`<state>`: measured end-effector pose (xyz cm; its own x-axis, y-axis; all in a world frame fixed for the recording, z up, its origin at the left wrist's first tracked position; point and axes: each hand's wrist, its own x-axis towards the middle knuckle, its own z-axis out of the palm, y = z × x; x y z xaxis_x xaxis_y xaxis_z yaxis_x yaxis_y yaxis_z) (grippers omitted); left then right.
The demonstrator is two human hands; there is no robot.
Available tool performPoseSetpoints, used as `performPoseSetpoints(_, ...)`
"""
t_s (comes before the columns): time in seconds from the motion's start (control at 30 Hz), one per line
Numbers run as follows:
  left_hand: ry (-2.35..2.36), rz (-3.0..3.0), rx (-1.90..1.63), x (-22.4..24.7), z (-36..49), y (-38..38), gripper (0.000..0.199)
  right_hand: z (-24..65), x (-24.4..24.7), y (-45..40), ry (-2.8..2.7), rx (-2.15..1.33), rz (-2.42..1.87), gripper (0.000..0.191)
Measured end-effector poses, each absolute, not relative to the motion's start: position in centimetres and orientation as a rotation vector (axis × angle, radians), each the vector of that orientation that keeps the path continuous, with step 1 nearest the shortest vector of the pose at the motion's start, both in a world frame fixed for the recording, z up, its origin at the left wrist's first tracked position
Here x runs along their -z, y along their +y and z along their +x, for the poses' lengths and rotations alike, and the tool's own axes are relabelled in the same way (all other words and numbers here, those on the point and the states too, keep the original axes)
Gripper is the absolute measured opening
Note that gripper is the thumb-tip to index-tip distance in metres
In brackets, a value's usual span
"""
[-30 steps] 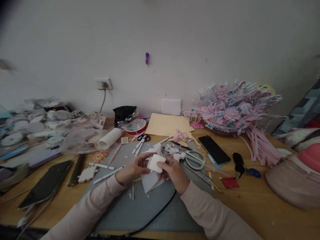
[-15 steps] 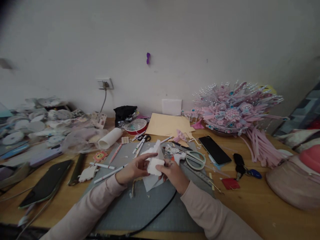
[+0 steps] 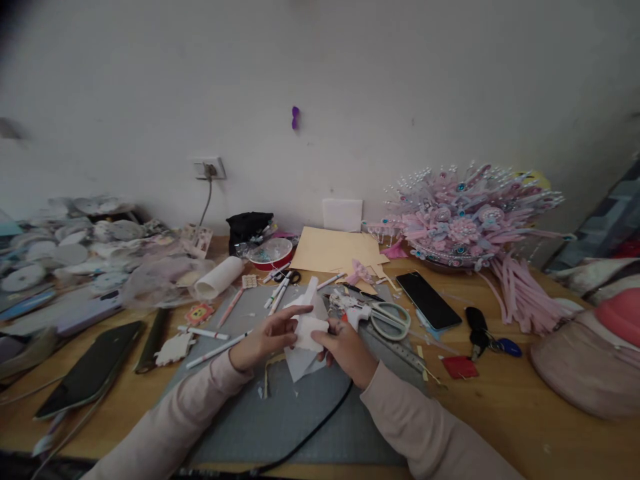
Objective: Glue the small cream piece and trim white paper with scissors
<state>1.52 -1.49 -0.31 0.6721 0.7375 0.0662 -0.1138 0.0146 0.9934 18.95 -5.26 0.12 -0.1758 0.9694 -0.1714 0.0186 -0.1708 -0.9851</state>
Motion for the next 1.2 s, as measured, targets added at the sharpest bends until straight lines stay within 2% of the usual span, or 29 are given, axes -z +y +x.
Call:
performPoseSetpoints(0.3,0.66,1.779,-0.869,0.22,1.93,-1.72,0.033,18.75,-0.05,-5.41,-1.303,-1.416,-1.266,0.023)
performPoseSetpoints(0.47,0.701,1.833,-0.855,0.13,1.84,-1.66,0.035,18.8,0.29,-5.32,-1.28,-1.406,-1.225,0.028)
performPoseSetpoints(0.93,0.77,1.76,-0.818,0.35,1.96,-1.68,0.045,18.91,0.26,-5.23,-1.308,-1.338,-1.237,0.028)
performPoseSetpoints(1.2,0.776,1.752,-0.855,0.33,2.04,-1.71,0.044,18.85,0.34,-5.22,-1.293,-1.341,-1.233,0.028)
